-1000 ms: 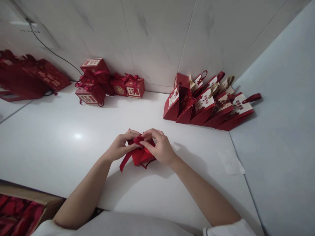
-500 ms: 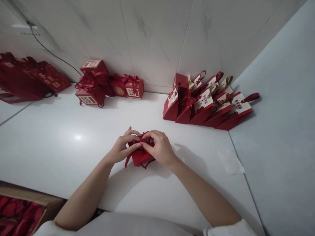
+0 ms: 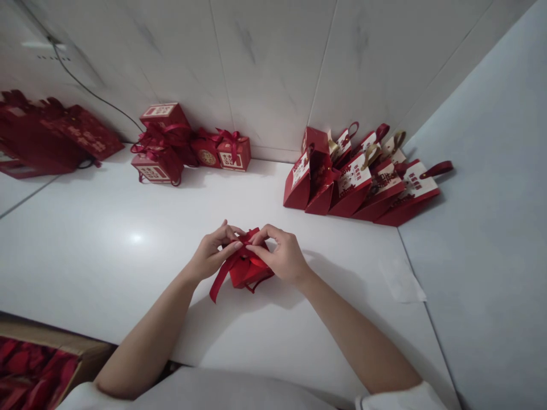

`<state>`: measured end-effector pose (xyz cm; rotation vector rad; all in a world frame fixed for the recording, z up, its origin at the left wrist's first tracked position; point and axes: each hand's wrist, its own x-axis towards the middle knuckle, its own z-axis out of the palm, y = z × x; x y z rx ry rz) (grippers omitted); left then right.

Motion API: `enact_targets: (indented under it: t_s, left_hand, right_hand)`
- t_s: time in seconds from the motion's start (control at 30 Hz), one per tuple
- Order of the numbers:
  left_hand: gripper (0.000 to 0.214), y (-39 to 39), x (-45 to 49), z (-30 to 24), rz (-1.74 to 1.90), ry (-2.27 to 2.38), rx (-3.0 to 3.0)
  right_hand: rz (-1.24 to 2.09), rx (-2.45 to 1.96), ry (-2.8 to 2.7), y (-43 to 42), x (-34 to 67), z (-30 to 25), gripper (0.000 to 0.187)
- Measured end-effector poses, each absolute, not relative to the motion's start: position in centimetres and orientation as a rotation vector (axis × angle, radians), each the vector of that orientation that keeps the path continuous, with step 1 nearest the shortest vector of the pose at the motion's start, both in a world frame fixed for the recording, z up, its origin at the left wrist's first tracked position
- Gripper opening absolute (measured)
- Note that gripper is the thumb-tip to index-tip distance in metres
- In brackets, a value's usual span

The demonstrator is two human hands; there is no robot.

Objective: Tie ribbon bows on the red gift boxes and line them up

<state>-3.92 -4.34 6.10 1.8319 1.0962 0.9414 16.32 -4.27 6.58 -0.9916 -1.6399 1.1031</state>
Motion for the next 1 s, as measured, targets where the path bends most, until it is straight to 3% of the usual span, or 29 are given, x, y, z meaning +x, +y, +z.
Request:
enact_targets:
  t_s: [0.23,0.37,0.5,1.0]
  left_hand:
    - [0.02,-4.4,-3.9,6.2,0.932,1.096,1.799]
    - [0.021,-4.4,-3.9,6.1,0.916,1.096,1.811]
    - [0.022,-4.3,-3.9,5.9,0.91,1.115,1.811]
    - [0.021,-4.3,-4.2,6.1,0.913,1.064,1.823]
  right_hand:
    - [1.123,-1.027,-1.623,-4.3,16.6,7.0,0.018]
    - [1.118,-1.087,-1.792,-4.5,16.9,7.9,0.041]
    - [1.075,-1.096,-1.856,-4.5,17.1,8.2,0.031]
    - [1.234,-1.01,-1.773,-4.1,17.1,7.3,0.023]
